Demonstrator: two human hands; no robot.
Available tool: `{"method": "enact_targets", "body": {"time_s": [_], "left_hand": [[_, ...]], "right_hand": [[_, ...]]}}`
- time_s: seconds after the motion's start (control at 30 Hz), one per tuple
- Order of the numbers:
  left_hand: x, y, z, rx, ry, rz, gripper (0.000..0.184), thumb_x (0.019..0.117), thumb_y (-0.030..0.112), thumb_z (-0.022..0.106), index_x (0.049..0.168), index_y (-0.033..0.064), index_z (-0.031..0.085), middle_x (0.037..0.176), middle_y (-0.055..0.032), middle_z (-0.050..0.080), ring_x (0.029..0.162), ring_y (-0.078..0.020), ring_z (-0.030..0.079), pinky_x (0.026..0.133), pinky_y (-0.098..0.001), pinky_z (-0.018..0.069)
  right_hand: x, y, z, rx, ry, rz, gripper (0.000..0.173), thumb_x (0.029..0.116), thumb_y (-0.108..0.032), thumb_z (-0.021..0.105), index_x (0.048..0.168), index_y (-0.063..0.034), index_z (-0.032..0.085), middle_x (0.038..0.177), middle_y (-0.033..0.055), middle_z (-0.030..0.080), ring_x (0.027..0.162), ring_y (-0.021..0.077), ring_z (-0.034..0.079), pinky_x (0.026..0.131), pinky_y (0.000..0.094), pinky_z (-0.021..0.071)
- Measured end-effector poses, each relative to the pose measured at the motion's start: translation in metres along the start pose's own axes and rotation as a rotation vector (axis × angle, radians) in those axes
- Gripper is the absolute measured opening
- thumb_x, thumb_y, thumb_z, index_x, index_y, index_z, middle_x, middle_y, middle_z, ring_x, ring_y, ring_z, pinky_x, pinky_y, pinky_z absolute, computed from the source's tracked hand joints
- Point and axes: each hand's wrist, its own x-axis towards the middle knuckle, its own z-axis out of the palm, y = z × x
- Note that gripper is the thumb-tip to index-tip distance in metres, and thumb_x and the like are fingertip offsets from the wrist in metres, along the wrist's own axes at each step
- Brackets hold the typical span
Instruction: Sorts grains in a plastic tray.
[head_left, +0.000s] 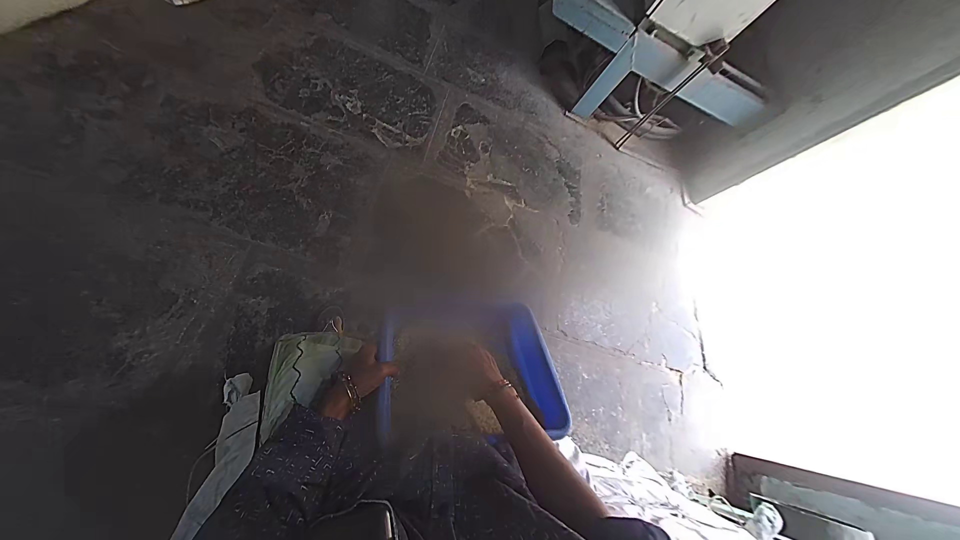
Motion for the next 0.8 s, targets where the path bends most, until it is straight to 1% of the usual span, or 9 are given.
{"method": "enact_targets", "body": {"time_s": [0.2,0.3,0.43,0.6,0.7,0.8], "left_hand": [[-0.0029,0.0028,0.0003,-0.005,0.006,0.004,0.049,0.087,0.005,0.073,0.13,-0.0111,0.056,0.124,-0.0281,0.061,0.113,-0.034,0.062,0.1,-0.0491,0.0485],[-0.0035,0.0036,0.0,-0.008,-0.003,-0.003,0.052,0.0877,0.005,0.073,0.133,-0.0109,0.054,0.129,-0.0289,0.058,0.118,-0.035,0.06,0.103,-0.0495,0.0473],[-0.0038,0.0039,-0.0002,-0.004,-0.003,0.007,0.051,0.0874,0.004,0.073,0.133,-0.0103,0.055,0.127,-0.0285,0.059,0.118,-0.0351,0.06,0.102,-0.0498,0.0474],[-0.003,0.0041,-0.0009,0.011,-0.012,0.006,0.052,0.0884,0.005,0.073,0.135,-0.0103,0.054,0.131,-0.0294,0.057,0.121,-0.036,0.058,0.104,-0.0503,0.0463],[-0.0026,0.0039,-0.0006,0.008,-0.008,0.001,0.053,0.0886,0.006,0.073,0.135,-0.0098,0.054,0.13,-0.029,0.058,0.12,-0.0357,0.059,0.104,-0.0503,0.0466],[-0.0035,0.0057,0.0,0.007,-0.003,-0.03,0.053,0.0888,0.005,0.072,0.136,-0.0098,0.052,0.129,-0.0286,0.059,0.118,-0.0346,0.06,0.103,-0.0494,0.0473]], "right_hand": [[-0.0016,-0.0012,-0.0008,0.011,0.005,0.006,0.037,0.1051,-0.031,0.055,0.123,-0.0008,0.066,0.126,0.0209,0.066,0.12,0.0364,0.063,0.1,0.0559,0.0481],[-0.0012,-0.0011,-0.0003,0.003,-0.002,0.01,0.038,0.1053,-0.033,0.054,0.123,-0.0008,0.065,0.126,0.0208,0.066,0.121,0.0364,0.063,0.1,0.0561,0.048],[0.0,-0.0002,0.0007,-0.006,-0.001,0.01,0.037,0.1053,-0.031,0.054,0.124,-0.0014,0.066,0.126,0.02,0.066,0.12,0.036,0.063,0.1,0.0558,0.0483],[0.0015,0.0002,0.0017,-0.009,0.003,0.008,0.038,0.1057,-0.033,0.053,0.123,-0.0015,0.066,0.126,0.0201,0.066,0.12,0.0359,0.064,0.1,0.0562,0.0484],[0.0018,0.0001,0.0011,-0.008,-0.003,0.006,0.038,0.1052,-0.034,0.054,0.122,-0.0015,0.066,0.124,0.0203,0.067,0.119,0.0362,0.064,0.098,0.0566,0.0487],[0.002,-0.0003,0.0002,-0.013,-0.016,0.0,0.039,0.1053,-0.034,0.054,0.123,-0.001,0.066,0.125,0.021,0.066,0.12,0.0366,0.063,0.1,0.0564,0.0481]]}}
